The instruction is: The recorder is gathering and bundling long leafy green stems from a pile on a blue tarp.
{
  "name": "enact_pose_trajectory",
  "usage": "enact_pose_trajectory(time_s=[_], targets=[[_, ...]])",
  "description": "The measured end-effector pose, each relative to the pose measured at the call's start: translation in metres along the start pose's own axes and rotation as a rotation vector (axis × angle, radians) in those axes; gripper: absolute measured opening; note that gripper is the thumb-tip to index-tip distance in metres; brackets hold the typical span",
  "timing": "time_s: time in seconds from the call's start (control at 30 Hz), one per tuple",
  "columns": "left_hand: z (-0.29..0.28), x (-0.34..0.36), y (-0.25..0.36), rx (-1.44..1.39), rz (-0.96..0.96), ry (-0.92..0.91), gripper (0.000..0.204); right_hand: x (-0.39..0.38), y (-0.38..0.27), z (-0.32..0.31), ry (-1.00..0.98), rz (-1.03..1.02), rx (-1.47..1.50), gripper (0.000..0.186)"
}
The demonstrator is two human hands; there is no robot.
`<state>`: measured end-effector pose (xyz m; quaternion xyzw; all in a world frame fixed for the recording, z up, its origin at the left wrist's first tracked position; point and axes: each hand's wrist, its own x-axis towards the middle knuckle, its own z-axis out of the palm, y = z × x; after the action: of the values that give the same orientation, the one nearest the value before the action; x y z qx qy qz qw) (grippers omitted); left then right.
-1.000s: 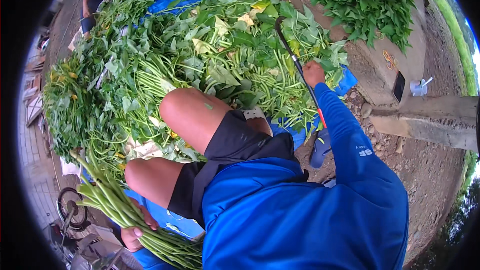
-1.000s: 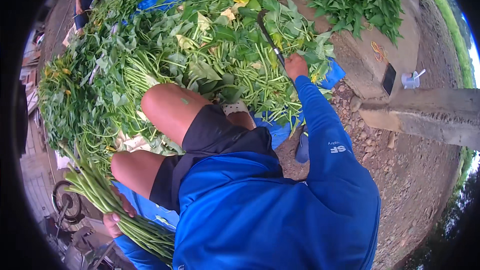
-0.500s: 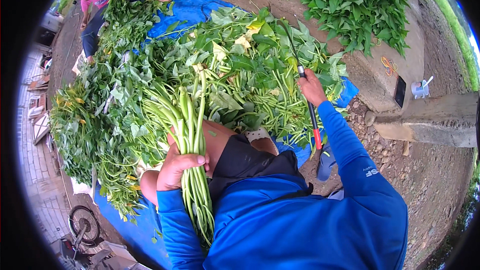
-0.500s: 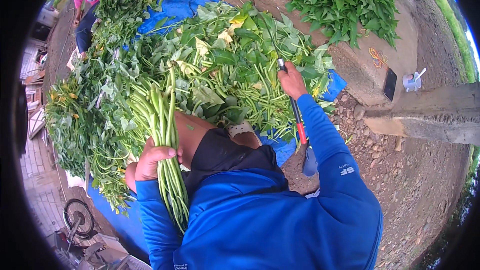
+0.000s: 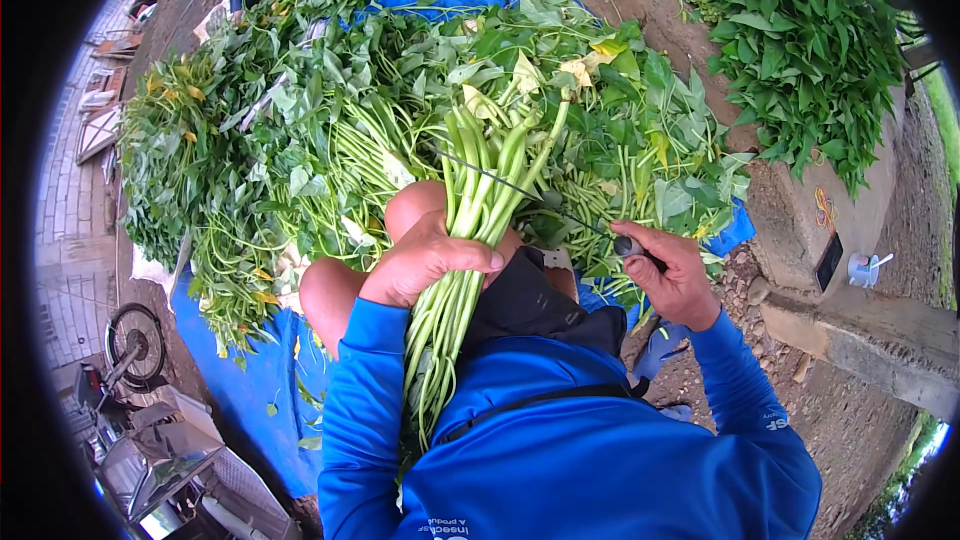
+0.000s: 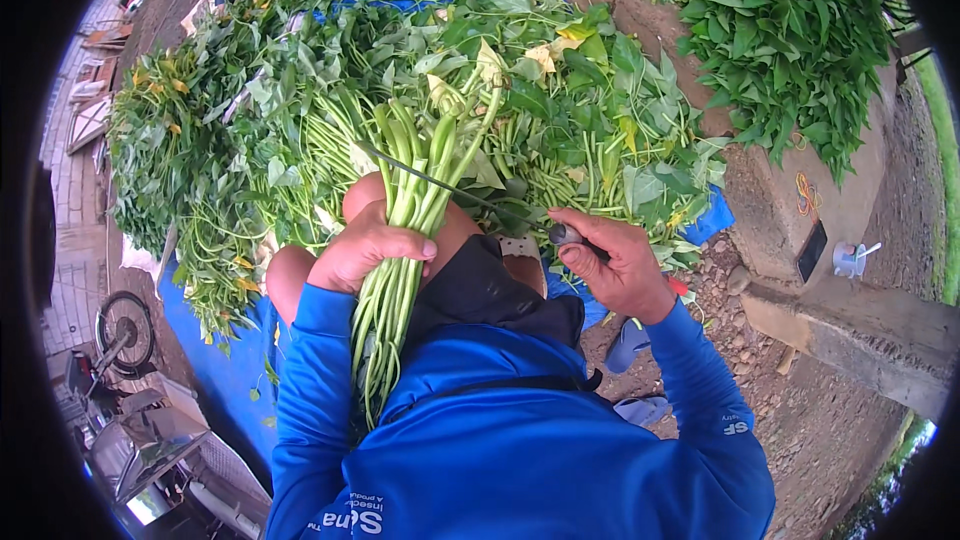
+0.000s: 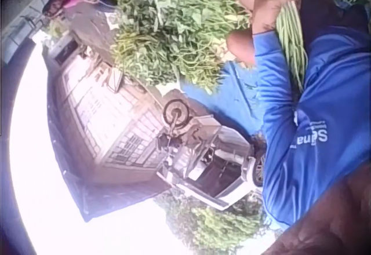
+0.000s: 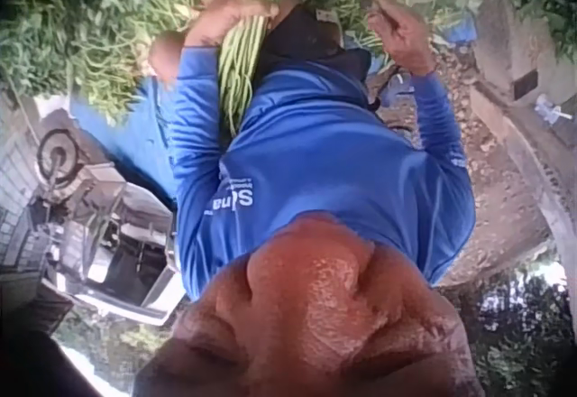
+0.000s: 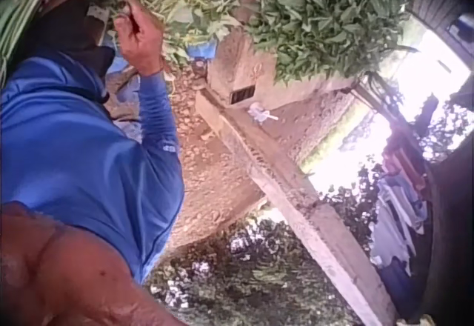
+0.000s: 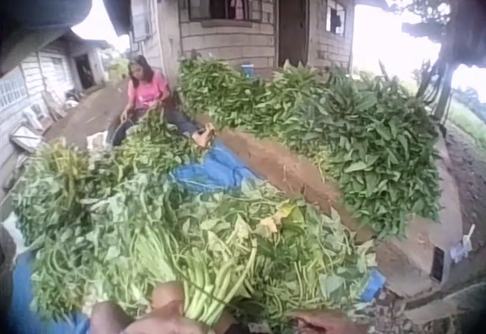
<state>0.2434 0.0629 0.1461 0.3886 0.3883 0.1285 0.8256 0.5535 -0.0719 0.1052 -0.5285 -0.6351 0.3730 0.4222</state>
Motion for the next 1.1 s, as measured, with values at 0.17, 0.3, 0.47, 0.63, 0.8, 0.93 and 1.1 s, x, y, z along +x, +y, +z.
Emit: enact_pose_trajectory(time_s=[0.17, 0.3, 0.47, 0.63, 0.8, 0.93, 1.1], targets=[[-0.004, -0.006, -0.005, 0.155, -0.016, 0.065, 0.043, 0.005, -0.001, 0.002, -0.072, 0.012, -0.02, 0.054], [-0.009, -0.007, -0.008, 0.225, -0.043, 0.094, 0.044, 0.01, 0.009, 0.002, -0.086, -0.001, -0.08, 0.054], [0.004, -0.012, 0.006, 0.178, -0.036, 0.148, 0.048, 0.015, 0.011, 0.001, -0.119, 0.076, -0.087, 0.049], [0.014, -0.011, 0.007, 0.354, 0.188, 0.012, 0.053, 0.05, 0.03, 0.026, -0.189, 0.109, -0.133, 0.044], [-0.015, -0.038, 0.011, 0.144, 0.196, 0.047, 0.055, 0.029, 0.145, 0.008, 0.096, 0.356, -0.312, 0.041], [-0.013, -0.048, 0.003, 0.06, 0.173, 0.046, 0.072, 0.056, 0.172, 0.012, 0.414, 0.294, -0.057, 0.041], [-0.04, -0.054, -0.025, -0.353, 0.203, -0.112, 0.081, 0.066, 0.034, 0.026, 0.059, -0.039, 0.172, 0.041]])
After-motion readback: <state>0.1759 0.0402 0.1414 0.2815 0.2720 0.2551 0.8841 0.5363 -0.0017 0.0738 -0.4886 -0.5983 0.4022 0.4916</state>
